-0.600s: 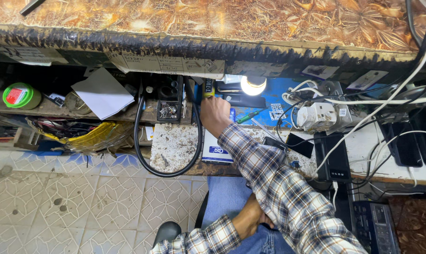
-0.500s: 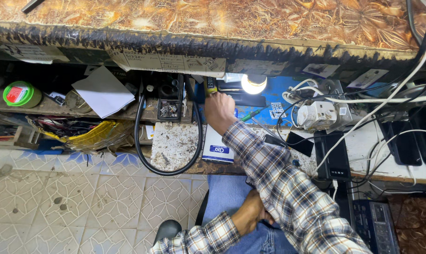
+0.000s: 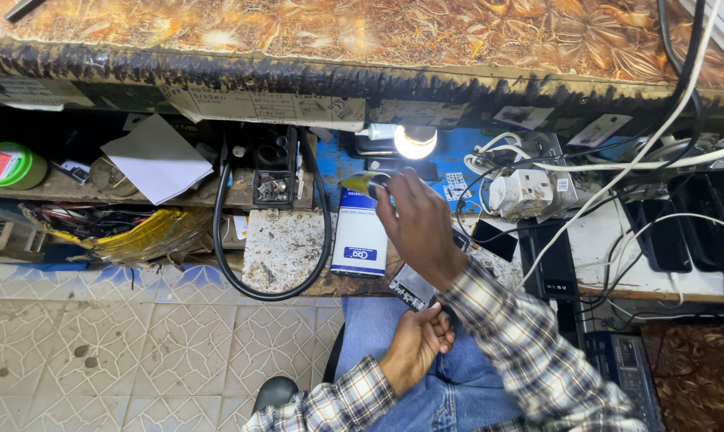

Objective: The person applies adhesive from a tube onto the back of a disassembled smartphone. They squeeze the tube to dispense the adhesive along the edges and surface of the phone's back panel.

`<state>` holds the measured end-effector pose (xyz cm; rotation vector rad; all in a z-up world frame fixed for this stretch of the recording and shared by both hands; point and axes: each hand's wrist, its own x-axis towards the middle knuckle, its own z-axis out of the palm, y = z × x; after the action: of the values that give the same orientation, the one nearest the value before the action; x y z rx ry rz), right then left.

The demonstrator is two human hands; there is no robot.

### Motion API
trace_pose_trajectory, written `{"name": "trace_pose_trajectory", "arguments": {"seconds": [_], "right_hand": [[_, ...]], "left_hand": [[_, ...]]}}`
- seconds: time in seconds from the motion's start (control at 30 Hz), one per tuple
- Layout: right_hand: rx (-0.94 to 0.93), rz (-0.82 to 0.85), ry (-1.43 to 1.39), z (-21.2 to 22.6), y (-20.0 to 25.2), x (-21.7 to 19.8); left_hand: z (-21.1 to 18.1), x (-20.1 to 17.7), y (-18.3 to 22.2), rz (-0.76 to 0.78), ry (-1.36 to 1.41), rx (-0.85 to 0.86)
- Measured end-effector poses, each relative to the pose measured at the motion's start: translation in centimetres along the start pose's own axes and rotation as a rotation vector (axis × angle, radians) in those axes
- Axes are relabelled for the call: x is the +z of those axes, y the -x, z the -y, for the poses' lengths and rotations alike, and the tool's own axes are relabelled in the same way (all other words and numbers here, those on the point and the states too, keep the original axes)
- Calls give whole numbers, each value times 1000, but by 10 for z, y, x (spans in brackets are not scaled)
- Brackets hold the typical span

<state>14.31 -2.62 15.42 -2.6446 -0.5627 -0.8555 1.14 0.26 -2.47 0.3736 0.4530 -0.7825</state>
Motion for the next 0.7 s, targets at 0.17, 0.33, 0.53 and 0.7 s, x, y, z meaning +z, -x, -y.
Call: {"name": "trace_pose_trajectory", "arguments": {"seconds": [0.17, 0.33, 0.53, 0.7], "right_hand": [[125, -232, -270, 9, 56, -93], [374, -279, -422, -12, 123, -163], [672, 16, -603, -26, 201, -207], [834, 151, -361, -24, 244, -176]], "left_hand": [[4, -5, 0, -44, -10, -39], [6, 54, 74, -61, -245, -187], [5, 49, 76, 385, -388, -277], [-7, 73, 102, 695, -992, -102]]}}
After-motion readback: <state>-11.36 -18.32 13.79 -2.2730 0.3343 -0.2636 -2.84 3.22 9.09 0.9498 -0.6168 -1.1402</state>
